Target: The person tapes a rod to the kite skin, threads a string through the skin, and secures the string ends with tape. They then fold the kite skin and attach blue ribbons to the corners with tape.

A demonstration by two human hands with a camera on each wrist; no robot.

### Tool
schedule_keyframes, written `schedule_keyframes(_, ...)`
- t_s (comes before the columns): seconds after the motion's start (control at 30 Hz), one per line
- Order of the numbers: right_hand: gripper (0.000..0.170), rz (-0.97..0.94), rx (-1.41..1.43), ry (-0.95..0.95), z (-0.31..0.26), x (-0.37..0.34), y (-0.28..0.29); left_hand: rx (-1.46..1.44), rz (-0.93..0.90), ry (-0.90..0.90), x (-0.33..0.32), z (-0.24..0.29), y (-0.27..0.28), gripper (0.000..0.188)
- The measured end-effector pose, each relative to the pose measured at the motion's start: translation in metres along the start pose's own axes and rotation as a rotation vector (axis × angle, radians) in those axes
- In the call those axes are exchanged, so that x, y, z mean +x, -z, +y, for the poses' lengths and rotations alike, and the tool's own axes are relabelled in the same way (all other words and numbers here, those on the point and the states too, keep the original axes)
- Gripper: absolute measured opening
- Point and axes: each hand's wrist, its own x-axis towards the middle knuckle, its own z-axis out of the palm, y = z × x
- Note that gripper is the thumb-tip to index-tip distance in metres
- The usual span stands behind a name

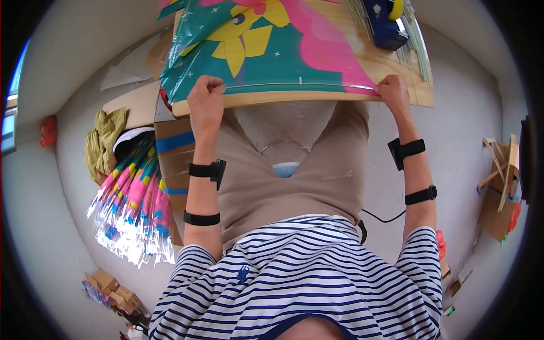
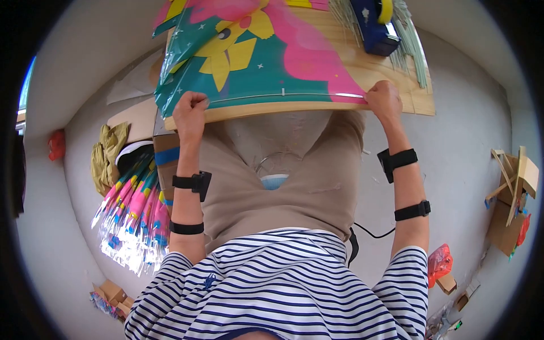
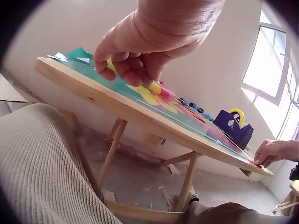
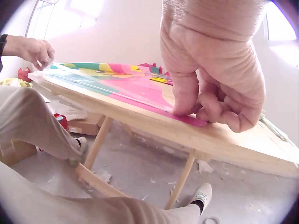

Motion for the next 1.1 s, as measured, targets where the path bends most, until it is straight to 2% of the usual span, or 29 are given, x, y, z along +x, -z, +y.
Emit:
schedule_keyframes(0.33,0.014,0.025,0.004,0.020,0.008,0.004,-0.007,-0.071,-0.045,0.049,0.002,0.004,0.004,0.009)
schedule_keyframes(0.43,0.015,0.028,0.011,0.011,0.008,0.004,-0.007,-0.023,-0.011,-0.031,0.007,-0.002,0.005,0.008)
schedule_keyframes(0.53,0.015,0.018,0.029,0.027,0.007,0.004,-0.006,-0.167,-0.108,0.125,0.008,0.004,0.011,0.009)
schedule_keyframes(0.63,0.015,0.019,0.030,0.027,0.006,0.003,-0.005,-0.250,-0.163,0.148,0.013,-0.004,0.012,0.010)
schedule_keyframes(0.73,0.015,0.028,0.036,0.033,0.006,0.001,-0.004,-0.351,-0.096,-0.055,0.013,-0.012,0.011,0.010)
schedule_keyframes(0.83,0.016,0.005,0.060,0.024,0.006,0.003,-0.004,-0.738,-0.257,0.066,0.018,-0.013,0.018,0.009)
schedule_keyframes(1.03,0.014,0.032,0.052,0.053,0.008,0.003,-0.006,-0.887,-0.352,0.110,0.018,-0.009,0.023,0.009)
schedule_keyframes(1.1,0.014,0.025,0.061,0.049,0.008,0.003,-0.006,-0.828,-0.338,0.099,0.018,-0.008,0.024,0.008)
